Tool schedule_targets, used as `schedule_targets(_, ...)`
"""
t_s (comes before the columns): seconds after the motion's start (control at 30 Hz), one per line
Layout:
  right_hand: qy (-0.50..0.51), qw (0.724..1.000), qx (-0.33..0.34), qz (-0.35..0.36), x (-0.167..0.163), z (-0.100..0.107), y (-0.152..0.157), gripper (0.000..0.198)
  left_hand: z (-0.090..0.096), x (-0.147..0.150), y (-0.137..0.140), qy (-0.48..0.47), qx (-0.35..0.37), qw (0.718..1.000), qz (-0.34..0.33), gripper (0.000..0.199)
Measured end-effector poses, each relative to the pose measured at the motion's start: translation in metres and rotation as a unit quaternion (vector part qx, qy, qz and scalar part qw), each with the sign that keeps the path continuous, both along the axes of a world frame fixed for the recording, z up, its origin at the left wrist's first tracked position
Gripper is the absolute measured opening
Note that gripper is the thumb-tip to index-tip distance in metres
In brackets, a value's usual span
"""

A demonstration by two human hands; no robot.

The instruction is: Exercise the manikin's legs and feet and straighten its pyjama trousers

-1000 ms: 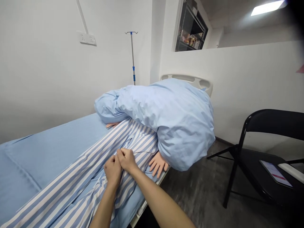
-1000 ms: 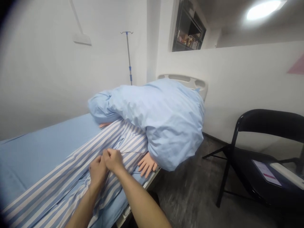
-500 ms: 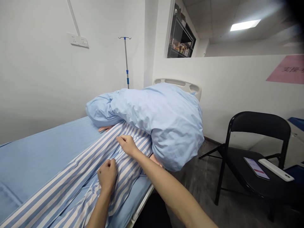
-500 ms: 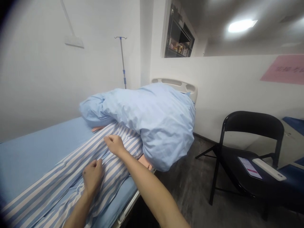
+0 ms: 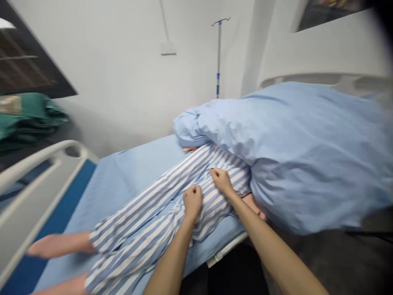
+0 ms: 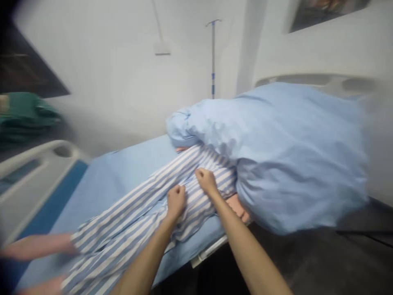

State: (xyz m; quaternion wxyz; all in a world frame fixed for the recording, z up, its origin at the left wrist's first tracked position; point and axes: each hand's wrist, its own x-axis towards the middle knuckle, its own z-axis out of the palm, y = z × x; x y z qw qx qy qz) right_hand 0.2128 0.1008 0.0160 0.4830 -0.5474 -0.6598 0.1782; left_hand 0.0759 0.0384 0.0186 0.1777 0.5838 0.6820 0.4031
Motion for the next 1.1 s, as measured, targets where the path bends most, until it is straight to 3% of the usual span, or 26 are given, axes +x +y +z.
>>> schedule_targets(0.1, -0.014, 1.0, 0.016, -0.007, 0.0, -0.002, 0.0, 0.035, 0.002, -0.033, -0.021, 0.03, 0.02, 0.998, 0.05, 0.03)
schedule_targets(0.23, -0.042, 0.999, 0.021, -0.017, -0.001, -0.002, -0.003, 0.037, 0.01, -0.11, -0.058, 0.066, 0.023, 0.994, 0.086, 0.032)
schedule_targets(0.37, -0.063, 0.998, 0.017, -0.026, -0.002, 0.0, -0.005, 0.038, 0.012, -0.195, -0.091, 0.107, -0.023, 0.986, 0.127, 0.031)
schedule_targets(0.47, -0.078, 0.996, 0.014, -0.032, -0.003, 0.0, -0.006, 0.038, 0.004, -0.236, -0.114, 0.155, -0.078, 0.971, 0.163, 0.027)
schedule_targets(0.57, -0.104, 0.994, 0.004, -0.039, -0.004, 0.0, -0.006, 0.036, -0.006, -0.253, -0.132, 0.176, -0.139, 0.962, 0.158, 0.025)
schedule_targets(0.7, -0.191, 0.98, -0.022, -0.048, -0.01, 0.001, -0.008, 0.032, -0.012, -0.267, -0.141, 0.17, -0.141, 0.969, 0.107, 0.024)
schedule_targets(0.87, -0.331, 0.941, -0.054, -0.052, -0.018, 0.002, -0.013, 0.028, -0.014, -0.285, -0.145, 0.19, -0.149, 0.968, 0.066, 0.023)
schedule_targets(1.0, -0.4, 0.909, -0.097, -0.066, -0.028, 0.002, -0.021, 0.028, -0.019, -0.285, -0.146, 0.213, -0.167, 0.96, 0.075, 0.024)
schedule_targets(1.1, -0.435, 0.895, -0.084, -0.054, -0.037, 0.001, -0.03, 0.029, -0.022, -0.283, -0.146, 0.231, -0.177, 0.954, 0.073, 0.025)
